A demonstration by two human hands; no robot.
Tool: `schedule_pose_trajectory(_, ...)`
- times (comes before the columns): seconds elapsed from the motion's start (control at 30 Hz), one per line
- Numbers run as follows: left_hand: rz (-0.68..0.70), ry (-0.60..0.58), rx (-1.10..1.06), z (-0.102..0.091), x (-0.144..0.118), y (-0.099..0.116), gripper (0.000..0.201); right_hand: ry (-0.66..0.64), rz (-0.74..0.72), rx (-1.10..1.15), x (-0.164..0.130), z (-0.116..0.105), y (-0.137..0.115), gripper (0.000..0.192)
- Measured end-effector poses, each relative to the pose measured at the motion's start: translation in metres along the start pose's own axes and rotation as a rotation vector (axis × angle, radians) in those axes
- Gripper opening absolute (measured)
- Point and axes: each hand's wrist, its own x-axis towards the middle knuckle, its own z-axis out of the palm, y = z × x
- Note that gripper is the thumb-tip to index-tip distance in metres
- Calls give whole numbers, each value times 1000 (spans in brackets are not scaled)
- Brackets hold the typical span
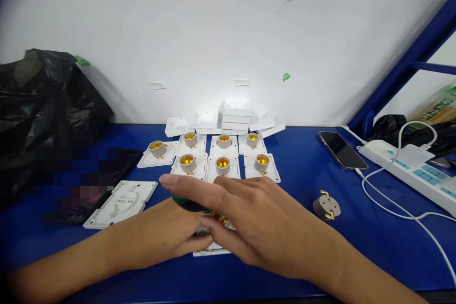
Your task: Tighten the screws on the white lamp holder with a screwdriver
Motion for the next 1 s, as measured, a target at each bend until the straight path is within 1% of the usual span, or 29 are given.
schedule_pose_trajectory(0.13, -6, 12, -18, 0, -1, 0, 33, 3, 5, 7, 1, 0, 1, 61)
schedule_pose_trajectory(0.3, -14, -11, -13, 1, -1, 0, 27, 0, 2, 41, 2, -1, 1, 62)
schedule_pose_trajectory(0.37, -16, -13, -11, 1, -1, 0, 28, 9, -6, 45, 2, -1, 1, 60)
schedule_pose_trajectory(0.5, -15, 12, -18, 1, -1, 1, 33, 32, -32, 44, 2, 1, 1, 58)
schedule_pose_trajectory(0.57, -15, 15, -16, 1, -1, 1, 31, 38, -38, 41, 2, 2, 2, 58)
schedule_pose_trajectory(0.73, -17, -28, -3, 0, 0, 1, 28, 58, -42, 34, 1, 3, 3, 59)
schedule_pose_trajectory(0.93, -15, 3, 0, 1, -1, 0, 32, 64, -50, 48, 1, 4, 3, 59)
schedule_pose_trajectory(1.0, -8, -2, 10, 1, -1, 0, 29, 67, -50, 50, 1, 4, 4, 59)
